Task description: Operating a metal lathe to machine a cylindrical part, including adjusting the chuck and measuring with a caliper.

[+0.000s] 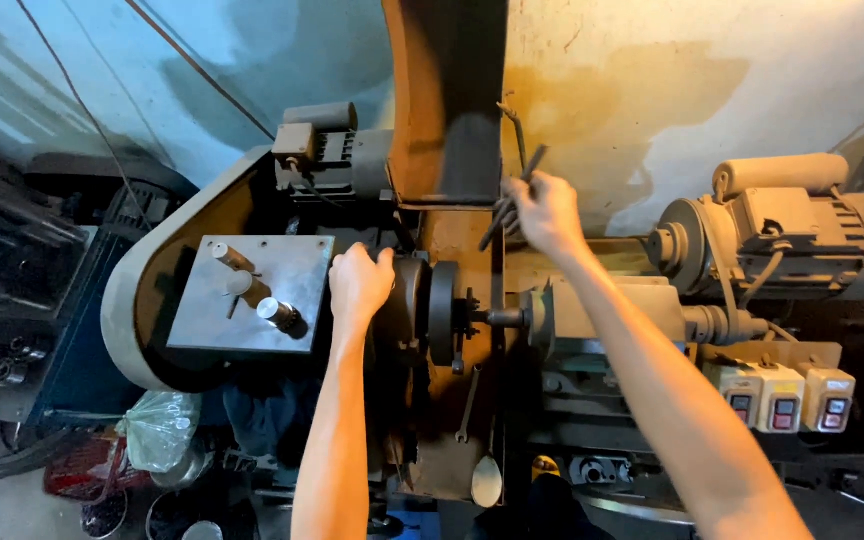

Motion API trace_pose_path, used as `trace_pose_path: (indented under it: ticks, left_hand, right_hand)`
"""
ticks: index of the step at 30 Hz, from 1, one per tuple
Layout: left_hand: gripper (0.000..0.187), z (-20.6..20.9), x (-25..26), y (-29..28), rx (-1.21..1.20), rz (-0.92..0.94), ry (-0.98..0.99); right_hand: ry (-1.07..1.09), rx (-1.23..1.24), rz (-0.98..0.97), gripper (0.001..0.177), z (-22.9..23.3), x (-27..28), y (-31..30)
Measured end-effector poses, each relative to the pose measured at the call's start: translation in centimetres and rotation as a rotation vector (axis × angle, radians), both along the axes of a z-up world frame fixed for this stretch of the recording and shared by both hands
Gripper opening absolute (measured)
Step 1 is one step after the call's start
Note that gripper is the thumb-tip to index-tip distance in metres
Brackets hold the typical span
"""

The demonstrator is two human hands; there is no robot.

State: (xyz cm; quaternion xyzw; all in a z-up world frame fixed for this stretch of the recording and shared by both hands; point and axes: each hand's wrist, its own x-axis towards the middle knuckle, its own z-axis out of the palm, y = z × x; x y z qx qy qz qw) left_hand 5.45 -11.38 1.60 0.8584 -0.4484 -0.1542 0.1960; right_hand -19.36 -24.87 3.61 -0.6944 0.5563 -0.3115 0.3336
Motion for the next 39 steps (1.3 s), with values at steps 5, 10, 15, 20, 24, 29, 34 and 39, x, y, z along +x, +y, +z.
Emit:
trace_pose_path:
  ticks: [5,10,15,20,24,29,34,39]
  left_hand:
    - [0.040,1.3,-4.3,6.9,-0.435,-0.023,-0.046]
    - [0.050,-10.8,-6.1,13.9,-0.953,0.088,-0.058]
    - [0.053,-21.1,-7.1,20.3,-0.682,0.176,0.043]
    - [0.041,-5.1,-7.0,14.0,-1.063,0.064,-0.250]
    - [0.043,0.1,-2.0,4.4,-0.780,-0.164,-0.065]
    - [0.059,4.0,-2.6,3.1,0.124,0.038,0.196]
    - [0.044,-4.5,-5.2,10.2,-0.986,0.012,-0.062]
    - [0.052,-17.2,-6.8,16.4,-0.774,0.213,0.154]
  right_hand:
    - [0.086,0.007,-0.017,0.022,-1.8,-6.3,0.1]
    - [0.454,0.072,0.054,0.023,-5.8,-11.7,-0.6]
    - [0.427,0.082,0.150,0.038,-4.5,-10.6,0.3]
    - [0.460,0.074,0.173,0.047,-4.3,-10.2,0.4]
    - [0.429,0.010,0.159,0.036,-6.0,-10.9,-0.2]
    - [0.395,0.000,0.122,0.028,-5.7,-11.2,0.0]
    - [0.368,0.007,0.156,0.025,-5.1,-11.0,0.4]
    - [0.396,0.008,0.175,0.032,-4.6,-10.6,0.7]
